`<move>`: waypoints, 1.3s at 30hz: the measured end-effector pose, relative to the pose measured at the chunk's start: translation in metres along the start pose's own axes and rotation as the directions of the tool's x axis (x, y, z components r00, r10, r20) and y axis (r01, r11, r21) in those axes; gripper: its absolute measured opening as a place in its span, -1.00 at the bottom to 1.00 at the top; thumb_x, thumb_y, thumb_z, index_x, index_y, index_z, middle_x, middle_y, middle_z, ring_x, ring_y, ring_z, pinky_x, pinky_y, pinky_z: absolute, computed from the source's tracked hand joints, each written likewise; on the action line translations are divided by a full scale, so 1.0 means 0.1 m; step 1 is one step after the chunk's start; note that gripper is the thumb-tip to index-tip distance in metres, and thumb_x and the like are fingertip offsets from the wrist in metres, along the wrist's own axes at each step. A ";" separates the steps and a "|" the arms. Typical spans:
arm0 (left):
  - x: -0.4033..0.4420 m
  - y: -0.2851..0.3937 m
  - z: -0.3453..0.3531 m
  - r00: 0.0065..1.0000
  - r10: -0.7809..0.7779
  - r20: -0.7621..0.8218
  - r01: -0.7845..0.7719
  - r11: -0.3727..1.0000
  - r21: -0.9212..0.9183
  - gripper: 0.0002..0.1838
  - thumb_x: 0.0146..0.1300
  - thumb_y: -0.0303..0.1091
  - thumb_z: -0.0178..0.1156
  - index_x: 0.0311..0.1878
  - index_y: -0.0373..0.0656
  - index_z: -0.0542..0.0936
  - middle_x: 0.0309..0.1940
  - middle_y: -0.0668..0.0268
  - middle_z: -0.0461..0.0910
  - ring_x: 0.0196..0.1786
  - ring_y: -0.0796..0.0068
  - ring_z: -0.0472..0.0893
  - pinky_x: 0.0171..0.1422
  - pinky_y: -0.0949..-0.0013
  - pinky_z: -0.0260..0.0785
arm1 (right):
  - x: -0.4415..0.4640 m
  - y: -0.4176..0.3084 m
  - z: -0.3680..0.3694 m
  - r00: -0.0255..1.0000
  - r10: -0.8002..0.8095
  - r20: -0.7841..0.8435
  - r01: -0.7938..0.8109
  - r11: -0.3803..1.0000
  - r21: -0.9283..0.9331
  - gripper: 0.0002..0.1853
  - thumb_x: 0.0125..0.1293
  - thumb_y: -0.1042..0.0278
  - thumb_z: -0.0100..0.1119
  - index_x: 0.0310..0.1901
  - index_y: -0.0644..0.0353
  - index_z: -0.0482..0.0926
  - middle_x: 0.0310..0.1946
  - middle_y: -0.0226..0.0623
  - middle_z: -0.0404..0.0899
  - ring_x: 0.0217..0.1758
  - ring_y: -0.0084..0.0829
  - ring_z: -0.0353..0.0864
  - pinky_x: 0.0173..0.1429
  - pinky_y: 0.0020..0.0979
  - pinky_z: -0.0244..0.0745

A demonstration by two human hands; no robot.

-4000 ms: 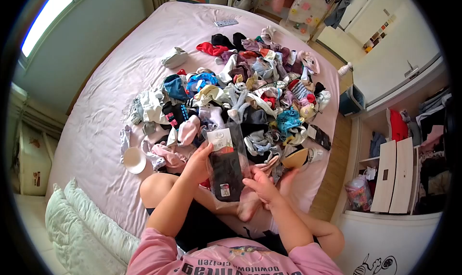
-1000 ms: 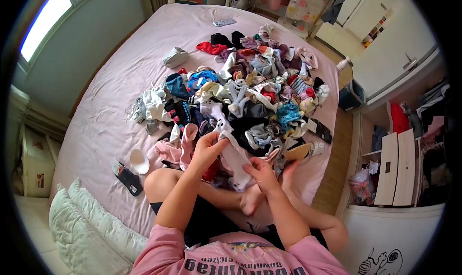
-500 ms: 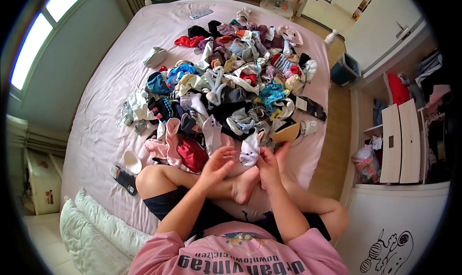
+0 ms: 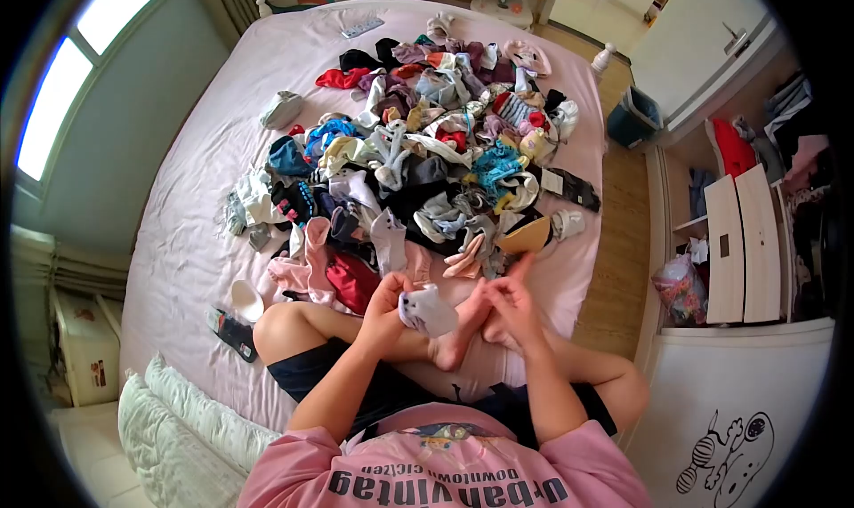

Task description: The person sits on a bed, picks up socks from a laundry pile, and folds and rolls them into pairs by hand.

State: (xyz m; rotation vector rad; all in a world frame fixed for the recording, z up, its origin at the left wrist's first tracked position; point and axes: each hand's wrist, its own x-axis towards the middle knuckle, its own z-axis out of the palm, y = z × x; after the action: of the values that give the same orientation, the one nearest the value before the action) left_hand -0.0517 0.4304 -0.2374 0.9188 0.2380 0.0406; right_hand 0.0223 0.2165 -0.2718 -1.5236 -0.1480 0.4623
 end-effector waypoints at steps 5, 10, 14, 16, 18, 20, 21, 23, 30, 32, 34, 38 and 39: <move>-0.04 -0.03 -0.33 0.973 -0.191 0.132 -0.125 0.049 0.991 -0.78 -0.06 -0.38 0.11 -0.31 -0.24 0.51 -0.38 0.17 0.56 -0.26 0.17 0.55 -0.19 0.28 0.38 | -0.14 -0.01 -0.86 0.932 0.285 -0.222 -0.297 0.253 -0.921 -0.44 0.15 -0.16 0.00 -0.24 0.33 0.52 -0.29 0.01 0.55 -0.15 -0.12 0.53 -0.02 -0.32 0.36; 0.40 -0.95 -1.19 0.769 -0.592 0.242 -0.355 -0.082 0.931 -0.74 0.09 -0.30 -0.04 -0.26 -0.25 0.54 -0.23 0.08 0.55 -0.17 0.12 0.55 -0.11 0.19 0.39 | -0.27 0.58 -1.28 0.822 0.530 -0.208 -0.342 0.168 -0.925 -0.13 0.09 -0.43 -0.27 -0.02 0.39 0.45 -0.08 0.14 0.45 0.06 -0.05 0.43 0.11 -0.24 0.29; 0.70 -0.83 -1.05 0.717 -0.694 0.063 -0.430 -0.369 0.824 -0.63 0.16 -0.20 -0.10 -0.07 -0.23 0.48 -0.14 0.08 0.53 -0.07 0.14 0.52 0.04 0.12 0.32 | -0.27 0.58 -1.32 0.804 0.553 -0.219 -0.376 0.187 -0.908 -0.11 0.07 -0.44 -0.26 -0.03 0.40 0.45 -0.05 0.15 0.43 0.08 -0.02 0.40 0.14 -0.24 0.28; 0.75 -0.54 -1.00 0.974 -0.214 -0.070 -0.019 -0.388 0.922 -0.55 0.10 -0.10 -0.01 0.00 -0.13 0.48 0.06 0.11 0.41 0.10 0.15 0.42 0.12 0.16 0.28 | -0.44 0.27 -1.17 0.831 0.504 -0.237 -0.344 0.130 -0.930 -0.13 0.08 -0.43 -0.25 -0.02 0.37 0.45 -0.03 0.11 0.43 0.07 -0.04 0.41 0.13 -0.23 0.28; 1.03 -0.41 -1.13 0.982 -0.117 -0.148 0.115 -0.252 0.961 -0.55 0.09 -0.07 -0.01 -0.01 -0.11 0.49 0.07 0.08 0.40 0.14 0.14 0.38 0.15 0.15 0.26 | -0.66 -0.16 -0.93 0.851 0.428 -0.305 -0.340 0.005 -0.940 -0.19 0.09 -0.40 -0.22 0.01 0.30 0.44 -0.02 0.02 0.44 0.05 -0.08 0.43 0.11 -0.21 0.30; 1.19 -0.45 -1.28 0.986 -0.057 -0.158 0.131 -0.326 0.936 -0.55 0.09 -0.05 0.01 -0.01 -0.09 0.51 -0.03 0.11 0.48 0.05 0.19 0.47 0.09 0.22 0.32 | -0.77 -0.35 -0.88 0.885 0.339 -0.320 -0.328 -0.037 -0.944 -0.21 0.10 -0.38 -0.20 0.03 0.28 0.43 -0.03 0.00 0.46 0.05 -0.10 0.44 0.10 -0.20 0.31; 1.17 -0.36 -1.23 0.967 -0.244 -0.074 -0.053 -0.477 0.877 -0.60 0.09 -0.11 0.01 -0.06 -0.11 0.53 -0.09 0.14 0.51 -0.03 0.21 0.50 0.02 0.24 0.34 | -0.89 -0.37 -0.82 0.893 0.318 -0.319 -0.320 -0.049 -0.946 -0.22 0.10 -0.37 -0.20 0.04 0.27 0.42 -0.03 -0.02 0.46 0.05 -0.10 0.44 0.10 -0.20 0.31; 1.02 -0.15 -0.88 0.665 -0.729 0.163 -0.713 -0.554 0.430 -0.69 0.08 -0.24 0.02 -0.16 -0.15 0.58 -0.21 0.19 0.57 -0.18 0.25 0.56 -0.11 0.28 0.38 | -1.02 -0.58 -0.66 0.911 0.292 -0.292 -0.310 0.014 -0.951 -0.26 0.10 -0.34 -0.16 0.03 0.24 0.43 -0.07 0.01 0.48 0.01 -0.09 0.46 0.07 -0.18 0.33; 0.28 -0.99 -0.52 0.886 -0.460 -0.061 -0.313 -0.689 0.654 -0.66 0.16 -0.12 -0.06 -0.10 0.04 0.59 -0.06 0.35 0.55 -0.02 0.37 0.52 -0.02 0.06 0.31 | -0.69 -0.65 -0.17 0.988 0.127 -0.092 -0.096 0.024 -0.995 -0.36 0.10 -0.28 -0.13 -0.13 0.20 0.53 -0.19 -0.01 0.54 -0.11 -0.07 0.53 -0.05 -0.19 0.40; -0.10 -0.88 -0.02 0.908 -0.377 -0.182 -0.211 -0.788 0.579 -0.65 0.17 -0.08 -0.06 -0.05 0.08 0.57 0.00 0.39 0.51 0.08 0.35 0.46 0.06 -0.05 0.17 | -0.62 -0.64 0.05 0.988 0.152 0.000 0.003 -0.016 -1.000 -0.38 0.11 -0.26 -0.12 -0.08 0.15 0.52 -0.17 -0.06 0.54 -0.10 -0.10 0.53 -0.04 -0.18 0.40; -0.07 -0.95 0.08 0.895 -0.331 -0.299 -0.144 -0.849 0.508 -0.63 0.17 -0.08 -0.03 0.01 0.08 0.53 0.04 0.36 0.48 0.11 0.33 0.43 0.09 -0.06 0.11 | -0.59 -0.60 0.43 0.980 0.185 0.070 0.080 -0.044 -0.996 -0.45 0.11 -0.18 -0.10 -0.06 0.09 0.52 -0.14 -0.11 0.54 -0.08 -0.11 0.53 -0.02 -0.20 0.40; -0.58 -1.01 0.31 0.814 -0.449 -0.370 -0.244 -0.841 0.484 -0.59 0.16 -0.11 0.02 0.07 0.01 0.48 0.09 0.29 0.43 0.14 0.28 0.40 0.12 -0.03 0.07 | -0.51 0.42 0.63 0.896 0.383 0.225 0.272 -0.073 -0.959 -0.60 0.07 0.03 -0.05 -0.13 0.05 0.57 -0.15 -0.15 0.55 -0.09 -0.19 0.55 -0.04 -0.27 0.44; -0.81 -0.75 0.47 0.812 -0.463 -0.354 -0.255 -0.829 0.498 -0.58 0.15 -0.13 0.04 0.08 -0.01 0.47 0.10 0.28 0.42 0.14 0.27 0.40 0.13 -0.02 0.07 | -0.49 0.67 0.66 0.893 0.381 0.240 0.281 -0.056 -0.958 -0.62 0.06 0.07 -0.03 -0.16 0.04 0.59 -0.17 -0.16 0.56 -0.10 -0.22 0.56 -0.05 -0.28 0.44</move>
State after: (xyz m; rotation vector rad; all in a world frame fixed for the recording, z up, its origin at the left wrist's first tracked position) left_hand -0.1248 0.3369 -0.2547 3.2156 -0.0860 -1.4277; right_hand -0.0603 0.2575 -0.3246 -2.9675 -1.0707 0.8823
